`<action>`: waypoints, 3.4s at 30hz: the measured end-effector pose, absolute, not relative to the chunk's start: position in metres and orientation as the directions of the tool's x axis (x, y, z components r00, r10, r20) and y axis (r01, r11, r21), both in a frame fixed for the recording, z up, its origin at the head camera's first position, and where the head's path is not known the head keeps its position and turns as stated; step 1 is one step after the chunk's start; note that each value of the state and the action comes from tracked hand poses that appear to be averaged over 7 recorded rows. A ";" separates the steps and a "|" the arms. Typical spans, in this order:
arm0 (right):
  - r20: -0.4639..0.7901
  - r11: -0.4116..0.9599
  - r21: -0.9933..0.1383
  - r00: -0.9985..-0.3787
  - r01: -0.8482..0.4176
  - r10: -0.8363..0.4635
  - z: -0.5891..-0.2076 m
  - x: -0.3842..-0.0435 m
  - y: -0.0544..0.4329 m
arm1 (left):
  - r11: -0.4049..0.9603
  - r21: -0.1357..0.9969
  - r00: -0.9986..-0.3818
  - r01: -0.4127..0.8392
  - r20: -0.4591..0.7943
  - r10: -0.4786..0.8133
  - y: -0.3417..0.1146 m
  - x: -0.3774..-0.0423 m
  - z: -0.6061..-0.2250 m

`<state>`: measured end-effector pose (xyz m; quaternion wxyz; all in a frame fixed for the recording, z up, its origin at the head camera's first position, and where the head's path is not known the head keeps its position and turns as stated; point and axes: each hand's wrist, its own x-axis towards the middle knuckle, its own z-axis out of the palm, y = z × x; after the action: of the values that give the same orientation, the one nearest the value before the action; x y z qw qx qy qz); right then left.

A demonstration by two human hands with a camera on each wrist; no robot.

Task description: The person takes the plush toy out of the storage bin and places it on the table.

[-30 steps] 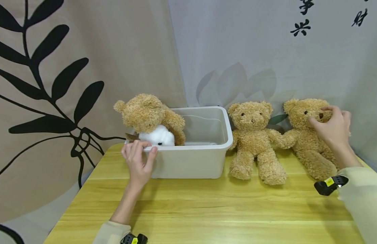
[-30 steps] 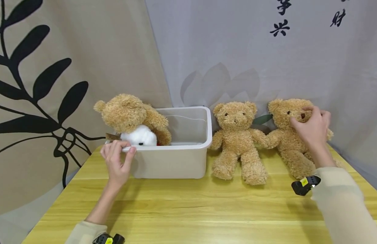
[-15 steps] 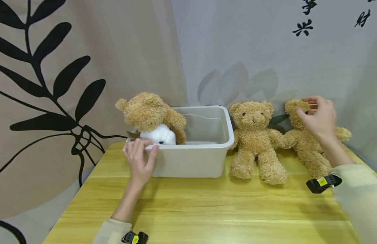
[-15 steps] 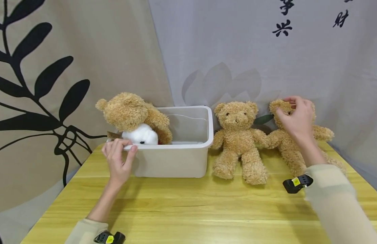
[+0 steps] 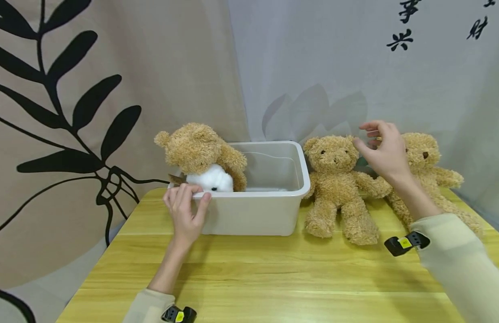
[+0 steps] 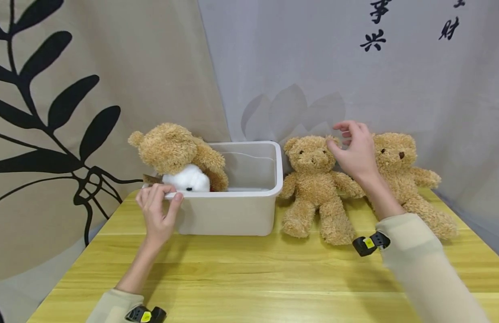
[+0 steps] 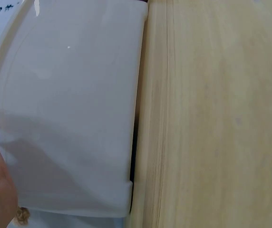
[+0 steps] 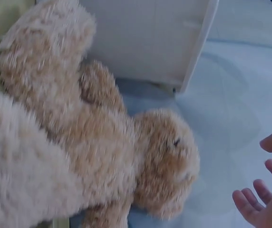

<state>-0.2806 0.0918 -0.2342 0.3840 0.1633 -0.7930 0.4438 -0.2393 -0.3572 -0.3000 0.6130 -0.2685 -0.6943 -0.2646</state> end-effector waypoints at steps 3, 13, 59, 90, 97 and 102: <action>0.756 0.537 -0.569 -0.653 -0.623 0.044 -0.231 -0.279 0.079 | 0.714 0.039 -0.106 0.699 0.993 0.049 -0.357 -0.239 -0.300; 0.793 0.460 -0.492 -0.598 -0.739 -0.113 -0.219 -0.275 0.027 | 0.710 0.038 -0.107 0.704 0.993 0.052 -0.356 -0.239 -0.300; 0.732 0.370 -0.088 -0.312 -0.925 -0.606 -0.158 -0.258 -0.148 | 0.712 0.035 -0.108 0.701 0.993 0.057 -0.356 -0.237 -0.300; 0.618 0.505 -0.275 -0.553 -0.818 -0.559 -0.161 -0.275 -0.176 | 0.717 0.037 -0.116 0.696 0.991 0.061 -0.353 -0.236 -0.297; 0.682 0.406 -0.337 -0.518 -0.849 -0.516 -0.162 -0.277 -0.182 | 0.722 0.039 -0.113 0.691 0.992 0.054 -0.354 -0.235 -0.297; 0.731 0.393 -0.346 -0.507 -0.852 -0.456 -0.160 -0.274 -0.175 | 0.717 0.035 -0.110 0.696 0.992 0.059 -0.352 -0.235 -0.297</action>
<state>-0.2735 -0.1755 -0.1597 0.2729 0.4146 -0.7887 0.3627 -0.2349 -0.3521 -0.2975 0.6098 -0.2707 -0.6975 -0.2614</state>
